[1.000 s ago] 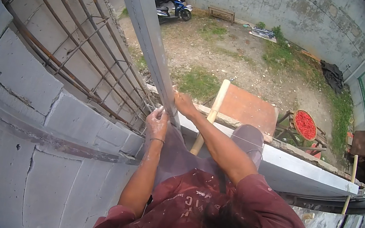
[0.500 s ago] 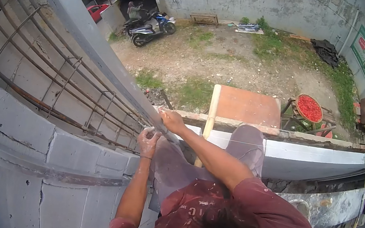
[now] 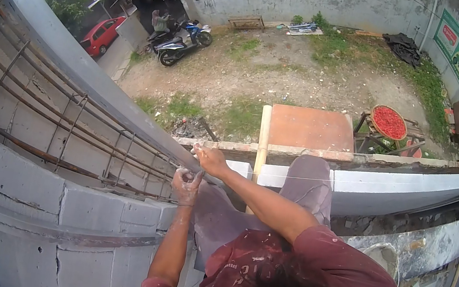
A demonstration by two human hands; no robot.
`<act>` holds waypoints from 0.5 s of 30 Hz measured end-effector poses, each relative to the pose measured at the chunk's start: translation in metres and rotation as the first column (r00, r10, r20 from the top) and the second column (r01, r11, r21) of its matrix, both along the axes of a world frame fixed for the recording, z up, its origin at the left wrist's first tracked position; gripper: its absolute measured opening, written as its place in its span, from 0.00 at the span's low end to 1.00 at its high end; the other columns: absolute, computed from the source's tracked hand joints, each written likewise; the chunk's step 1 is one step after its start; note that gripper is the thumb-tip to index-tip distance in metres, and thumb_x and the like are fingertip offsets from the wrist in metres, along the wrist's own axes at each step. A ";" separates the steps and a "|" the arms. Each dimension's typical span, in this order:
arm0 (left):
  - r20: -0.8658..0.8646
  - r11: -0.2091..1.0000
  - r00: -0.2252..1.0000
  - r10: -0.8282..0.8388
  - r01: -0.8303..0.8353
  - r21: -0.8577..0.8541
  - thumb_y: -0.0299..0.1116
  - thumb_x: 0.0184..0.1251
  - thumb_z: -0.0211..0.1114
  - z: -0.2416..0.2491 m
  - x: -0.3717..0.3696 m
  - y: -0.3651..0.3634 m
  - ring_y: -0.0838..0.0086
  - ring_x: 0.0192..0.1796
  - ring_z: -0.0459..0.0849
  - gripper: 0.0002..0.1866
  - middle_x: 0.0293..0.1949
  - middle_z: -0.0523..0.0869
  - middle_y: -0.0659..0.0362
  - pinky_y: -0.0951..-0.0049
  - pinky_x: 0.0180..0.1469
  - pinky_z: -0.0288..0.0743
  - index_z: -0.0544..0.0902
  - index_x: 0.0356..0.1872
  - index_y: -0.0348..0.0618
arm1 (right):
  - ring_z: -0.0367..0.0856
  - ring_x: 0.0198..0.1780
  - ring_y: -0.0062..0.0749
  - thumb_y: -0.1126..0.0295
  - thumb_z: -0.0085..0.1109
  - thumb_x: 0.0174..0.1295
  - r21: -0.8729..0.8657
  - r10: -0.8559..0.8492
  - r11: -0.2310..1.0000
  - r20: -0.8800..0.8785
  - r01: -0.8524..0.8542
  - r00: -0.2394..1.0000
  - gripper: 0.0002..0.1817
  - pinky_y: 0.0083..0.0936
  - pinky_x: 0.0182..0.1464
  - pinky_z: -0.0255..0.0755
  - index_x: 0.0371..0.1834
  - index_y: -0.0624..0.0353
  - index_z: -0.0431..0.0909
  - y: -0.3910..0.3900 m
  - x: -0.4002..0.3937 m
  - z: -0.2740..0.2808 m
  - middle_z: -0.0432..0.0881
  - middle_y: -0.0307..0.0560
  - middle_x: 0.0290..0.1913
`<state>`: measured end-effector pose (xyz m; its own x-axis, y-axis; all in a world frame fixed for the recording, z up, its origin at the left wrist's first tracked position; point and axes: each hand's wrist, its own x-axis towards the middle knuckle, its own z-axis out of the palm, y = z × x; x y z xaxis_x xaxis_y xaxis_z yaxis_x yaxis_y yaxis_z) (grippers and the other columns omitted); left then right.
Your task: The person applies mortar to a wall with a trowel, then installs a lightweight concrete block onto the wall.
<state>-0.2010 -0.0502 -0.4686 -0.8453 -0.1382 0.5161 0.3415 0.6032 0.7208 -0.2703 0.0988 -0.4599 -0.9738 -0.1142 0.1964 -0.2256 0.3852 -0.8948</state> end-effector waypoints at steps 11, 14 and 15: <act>0.020 0.999 0.999 0.037 -0.038 0.034 0.40 0.54 0.88 -0.007 0.001 0.006 0.77 0.30 0.70 0.24 0.27 0.74 0.65 0.73 0.33 0.69 0.79 0.37 0.40 | 0.86 0.59 0.37 0.51 0.48 0.83 -0.355 0.160 0.931 0.195 -0.082 0.968 0.27 0.35 0.57 0.81 0.63 0.70 0.74 0.064 0.050 0.008 0.85 0.55 0.55; 0.017 0.999 0.999 0.039 -0.039 -0.006 0.39 0.52 0.88 -0.008 -0.002 0.002 0.76 0.29 0.72 0.25 0.27 0.75 0.64 0.71 0.33 0.70 0.78 0.36 0.40 | 0.89 0.44 0.41 0.49 0.53 0.80 -0.392 0.206 0.911 0.157 -0.131 0.966 0.24 0.39 0.48 0.79 0.52 0.63 0.80 0.089 0.102 0.009 0.88 0.54 0.38; 0.025 0.999 0.999 0.045 -0.045 -0.017 0.39 0.50 0.89 -0.005 -0.001 0.005 0.74 0.28 0.73 0.25 0.26 0.76 0.63 0.69 0.33 0.71 0.78 0.35 0.39 | 0.88 0.41 0.41 0.51 0.54 0.80 -0.395 0.320 0.894 0.230 -0.213 0.919 0.22 0.39 0.47 0.79 0.50 0.62 0.81 0.098 0.122 0.014 0.88 0.53 0.37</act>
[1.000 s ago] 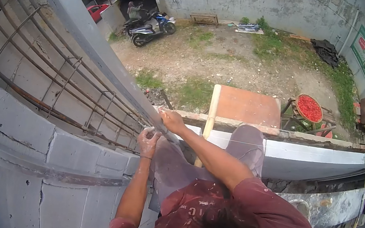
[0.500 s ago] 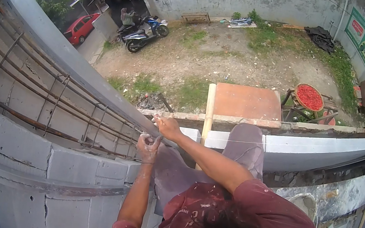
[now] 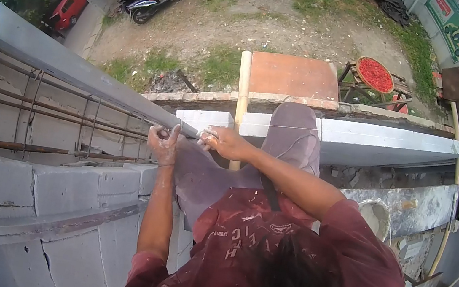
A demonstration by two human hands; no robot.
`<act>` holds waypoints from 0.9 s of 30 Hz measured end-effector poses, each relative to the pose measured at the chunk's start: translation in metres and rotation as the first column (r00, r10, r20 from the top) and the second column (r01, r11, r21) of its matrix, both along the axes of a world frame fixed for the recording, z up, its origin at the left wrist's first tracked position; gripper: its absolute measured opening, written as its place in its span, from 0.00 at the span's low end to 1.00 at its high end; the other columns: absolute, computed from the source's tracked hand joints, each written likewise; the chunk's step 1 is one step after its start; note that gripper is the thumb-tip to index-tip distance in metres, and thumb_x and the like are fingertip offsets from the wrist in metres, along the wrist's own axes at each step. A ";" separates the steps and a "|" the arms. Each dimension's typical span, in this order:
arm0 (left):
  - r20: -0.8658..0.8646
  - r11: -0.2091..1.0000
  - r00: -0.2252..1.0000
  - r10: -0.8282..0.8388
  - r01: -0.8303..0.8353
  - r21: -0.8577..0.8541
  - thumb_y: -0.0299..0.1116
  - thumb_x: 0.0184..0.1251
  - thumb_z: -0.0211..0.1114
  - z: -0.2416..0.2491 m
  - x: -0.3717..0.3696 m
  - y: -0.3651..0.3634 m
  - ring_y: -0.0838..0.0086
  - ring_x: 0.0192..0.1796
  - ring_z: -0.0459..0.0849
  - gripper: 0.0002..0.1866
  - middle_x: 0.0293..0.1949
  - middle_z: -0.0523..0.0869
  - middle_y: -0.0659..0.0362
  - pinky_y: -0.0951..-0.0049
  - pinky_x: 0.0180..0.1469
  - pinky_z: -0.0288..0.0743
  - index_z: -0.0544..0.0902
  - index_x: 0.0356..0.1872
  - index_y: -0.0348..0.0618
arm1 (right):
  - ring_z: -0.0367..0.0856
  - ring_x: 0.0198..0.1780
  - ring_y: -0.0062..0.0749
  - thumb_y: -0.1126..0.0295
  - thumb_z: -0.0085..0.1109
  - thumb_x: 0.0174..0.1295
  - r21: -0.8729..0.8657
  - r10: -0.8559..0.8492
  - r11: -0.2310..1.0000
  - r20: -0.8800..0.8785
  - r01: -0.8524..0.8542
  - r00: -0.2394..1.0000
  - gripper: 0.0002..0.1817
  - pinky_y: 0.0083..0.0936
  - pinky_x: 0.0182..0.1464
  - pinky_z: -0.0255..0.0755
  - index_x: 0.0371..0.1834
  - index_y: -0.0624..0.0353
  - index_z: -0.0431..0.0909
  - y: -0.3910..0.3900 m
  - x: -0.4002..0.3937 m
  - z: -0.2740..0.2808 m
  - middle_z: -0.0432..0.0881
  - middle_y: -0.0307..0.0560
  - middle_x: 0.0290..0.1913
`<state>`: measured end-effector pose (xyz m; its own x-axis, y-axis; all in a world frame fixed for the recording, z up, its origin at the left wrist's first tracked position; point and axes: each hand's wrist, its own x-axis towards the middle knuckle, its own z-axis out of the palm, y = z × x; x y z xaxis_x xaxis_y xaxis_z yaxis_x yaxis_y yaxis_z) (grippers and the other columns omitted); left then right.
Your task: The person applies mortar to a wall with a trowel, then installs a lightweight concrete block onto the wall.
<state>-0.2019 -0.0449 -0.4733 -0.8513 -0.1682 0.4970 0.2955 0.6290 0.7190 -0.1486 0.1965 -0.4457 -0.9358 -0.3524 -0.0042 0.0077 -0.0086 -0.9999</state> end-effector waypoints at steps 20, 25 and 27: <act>0.222 0.950 0.959 0.175 -0.105 -0.294 0.49 0.70 0.74 0.023 0.022 0.020 0.54 0.41 0.84 0.29 0.41 0.84 0.44 0.55 0.45 0.80 0.81 0.52 0.27 | 0.88 0.41 0.53 0.52 0.64 0.71 0.192 0.097 0.978 -0.069 -0.083 0.993 0.20 0.44 0.45 0.77 0.42 0.62 0.85 0.012 0.063 -0.040 0.89 0.57 0.37; 0.020 0.936 0.998 0.062 -0.051 -0.349 0.43 0.69 0.75 0.059 0.000 0.023 0.44 0.46 0.86 0.31 0.48 0.86 0.35 0.49 0.49 0.82 0.80 0.60 0.24 | 0.88 0.44 0.51 0.54 0.67 0.69 0.201 0.055 0.979 -0.105 -0.033 0.993 0.18 0.43 0.47 0.77 0.41 0.61 0.86 0.036 0.050 -0.026 0.89 0.56 0.39; -0.071 0.916 0.997 0.041 -0.065 -0.396 0.42 0.69 0.75 0.065 -0.008 0.017 0.44 0.46 0.86 0.31 0.48 0.86 0.35 0.48 0.49 0.82 0.79 0.60 0.23 | 0.88 0.46 0.51 0.54 0.68 0.68 0.218 0.042 0.976 -0.132 -0.012 0.990 0.18 0.43 0.48 0.77 0.41 0.60 0.86 0.043 0.044 -0.018 0.89 0.56 0.41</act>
<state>-0.2098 -0.0276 -0.4081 -0.8134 0.0101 0.5817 0.2883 0.8755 0.3879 -0.1045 0.2393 -0.4639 -0.9231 -0.3820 0.0430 -0.1305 0.2060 -0.9698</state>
